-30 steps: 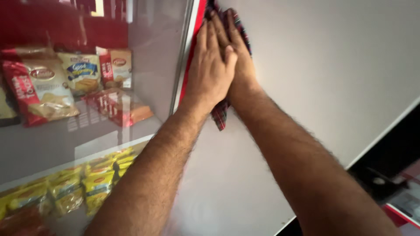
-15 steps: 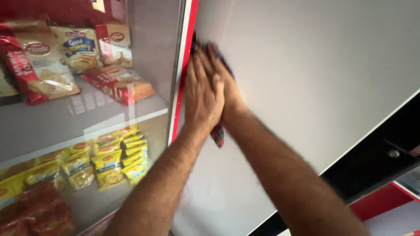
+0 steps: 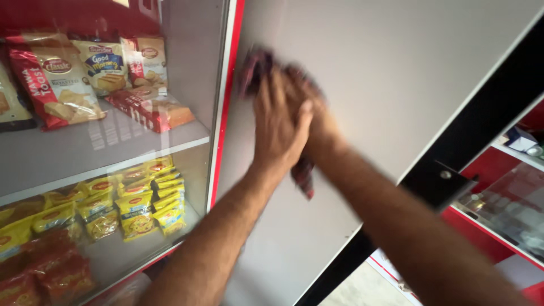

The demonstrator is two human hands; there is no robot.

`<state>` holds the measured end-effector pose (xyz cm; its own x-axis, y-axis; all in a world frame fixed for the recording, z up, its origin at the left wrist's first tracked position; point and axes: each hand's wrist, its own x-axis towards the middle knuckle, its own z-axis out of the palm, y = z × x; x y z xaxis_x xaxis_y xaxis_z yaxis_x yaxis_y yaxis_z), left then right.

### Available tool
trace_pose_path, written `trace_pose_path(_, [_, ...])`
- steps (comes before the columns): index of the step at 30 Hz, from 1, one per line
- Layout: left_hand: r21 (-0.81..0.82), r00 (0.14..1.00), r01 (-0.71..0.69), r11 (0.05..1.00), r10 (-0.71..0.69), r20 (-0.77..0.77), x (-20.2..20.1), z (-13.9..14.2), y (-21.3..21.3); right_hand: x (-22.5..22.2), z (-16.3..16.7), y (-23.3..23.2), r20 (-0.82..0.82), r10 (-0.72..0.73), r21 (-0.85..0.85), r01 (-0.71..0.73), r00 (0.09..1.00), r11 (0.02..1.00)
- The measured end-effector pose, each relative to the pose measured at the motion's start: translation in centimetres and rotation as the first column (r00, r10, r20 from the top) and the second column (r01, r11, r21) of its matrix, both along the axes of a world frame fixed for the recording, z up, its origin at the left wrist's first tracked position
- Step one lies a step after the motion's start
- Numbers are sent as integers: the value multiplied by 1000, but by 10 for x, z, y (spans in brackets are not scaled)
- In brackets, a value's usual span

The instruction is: The person wipes the side of a white refrigerator with a cloth, then moves to a red display cabinet to clean its side and glass door. Finally, they clean the wooden frame and cushion of a chair.

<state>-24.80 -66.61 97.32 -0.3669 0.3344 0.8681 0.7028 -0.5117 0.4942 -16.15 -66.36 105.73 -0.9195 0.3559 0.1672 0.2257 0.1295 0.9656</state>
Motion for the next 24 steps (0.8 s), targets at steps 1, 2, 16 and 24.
trace_pose_path(1, [47, 999, 13, 999, -11, -39, 4, 22, 2, 7, 18, 0, -76, 27, 73, -22, 997, 997])
trace_pose_path(2, [92, 997, 28, 995, -21, -79, 9, 43, 5, 13, 33, -1, -140, 58, 137, -39, 988, 990])
trace_pose_path(16, [-55, 982, -182, 982, 178, -62, 34, 10, -17, 38, -15, -17, -144, 146, 20, -145, 979, 989])
trace_pose_path(24, [-267, 974, -216, 939, 225, 4, 34, 1, -28, 59, 1, -9, 150, -38, -4, 39, 988, 999])
